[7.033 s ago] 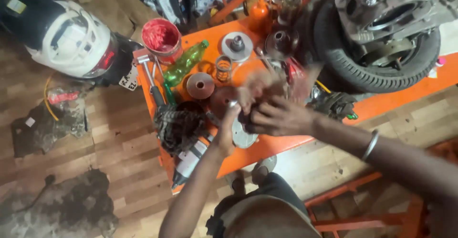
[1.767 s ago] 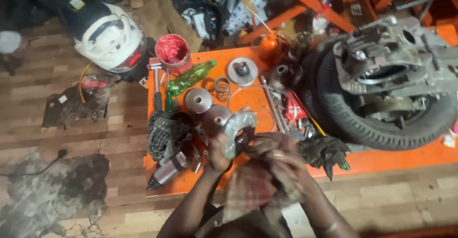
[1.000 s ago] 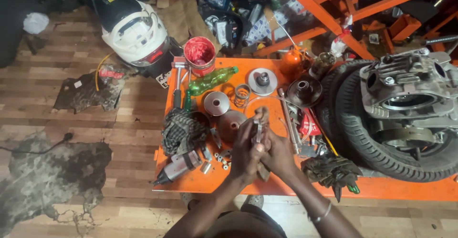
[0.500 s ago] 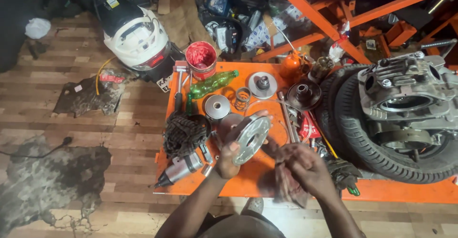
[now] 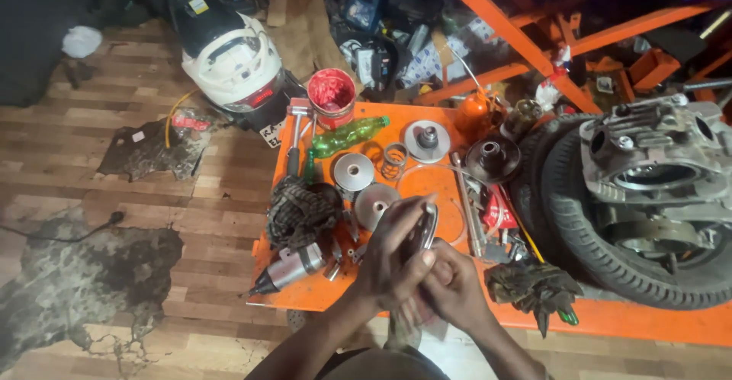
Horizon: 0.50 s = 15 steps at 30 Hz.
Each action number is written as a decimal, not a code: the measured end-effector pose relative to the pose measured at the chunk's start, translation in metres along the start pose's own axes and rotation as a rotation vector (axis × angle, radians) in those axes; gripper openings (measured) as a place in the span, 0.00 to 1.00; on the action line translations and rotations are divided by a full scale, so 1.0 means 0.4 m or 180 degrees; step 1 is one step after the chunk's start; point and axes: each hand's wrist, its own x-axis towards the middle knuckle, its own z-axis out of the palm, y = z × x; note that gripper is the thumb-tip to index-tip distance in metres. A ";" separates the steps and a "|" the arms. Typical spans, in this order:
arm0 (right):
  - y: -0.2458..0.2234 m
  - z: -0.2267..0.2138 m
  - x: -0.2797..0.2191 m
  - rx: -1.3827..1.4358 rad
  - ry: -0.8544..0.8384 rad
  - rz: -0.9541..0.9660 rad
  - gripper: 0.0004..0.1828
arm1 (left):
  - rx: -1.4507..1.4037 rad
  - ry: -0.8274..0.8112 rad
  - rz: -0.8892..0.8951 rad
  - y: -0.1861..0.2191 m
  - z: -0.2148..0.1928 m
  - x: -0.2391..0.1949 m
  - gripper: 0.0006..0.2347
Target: The person stands at a workbench and wipes a round metal cover plate with a rag, turning it over to clean both sides and holding it up to view the surface. They continue wiping the plate and set it back on the bench among other scooter engine parts.
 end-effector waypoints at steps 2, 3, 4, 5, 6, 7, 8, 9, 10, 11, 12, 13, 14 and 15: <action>0.030 -0.003 0.027 0.0388 0.0055 -0.0105 0.19 | -0.0686 -0.0316 -0.0411 -0.015 -0.015 0.013 0.34; 0.028 0.027 0.013 0.0781 0.0132 -0.0176 0.20 | -0.1402 -0.0648 -0.0818 -0.022 -0.021 0.014 0.35; 0.077 0.043 -0.002 0.1165 0.0220 -0.0255 0.22 | -0.1397 -0.0640 -0.0848 -0.048 -0.007 0.011 0.35; 0.124 0.052 -0.019 0.1551 0.0311 -0.0330 0.24 | -0.2563 -0.0181 -0.0788 -0.074 0.005 0.008 0.33; 0.166 0.051 -0.024 0.1936 0.0399 -0.0435 0.25 | -0.3695 0.0325 -0.0669 -0.103 0.013 0.010 0.31; 0.208 0.050 -0.031 0.2323 0.0485 -0.0536 0.27 | -0.3669 0.0353 -0.0664 -0.090 0.001 0.020 0.31; 0.250 0.052 -0.045 0.2719 0.0577 -0.0616 0.30 | -0.4336 0.0276 -0.0758 -0.077 -0.011 0.028 0.33; 0.292 0.052 -0.062 0.3117 0.0670 -0.0692 0.32 | -0.5004 0.0194 -0.0845 -0.065 -0.024 0.036 0.35; 0.270 0.035 -0.062 0.3501 0.0757 -0.0755 0.34 | -0.4994 0.0232 -0.0851 -0.053 -0.029 0.041 0.35; 0.254 0.011 -0.066 0.3888 0.0846 -0.0811 0.36 | -0.4904 0.0503 -0.0928 -0.040 -0.033 0.046 0.34; 0.243 -0.020 -0.072 0.4281 0.0962 -0.0869 0.38 | -0.4812 0.0745 -0.1004 -0.030 -0.038 0.057 0.33; 0.194 -0.041 -0.094 0.4288 0.0951 -0.0860 0.38 | -0.4803 0.0755 -0.1013 -0.025 -0.038 0.051 0.33; 0.144 -0.065 -0.108 0.4044 0.0984 -0.1171 0.36 | -0.4862 0.0754 -0.0952 -0.022 -0.038 0.053 0.33; 0.095 -0.090 -0.123 0.3791 0.1019 -0.1475 0.34 | -0.4920 0.0753 -0.0891 -0.018 -0.038 0.054 0.34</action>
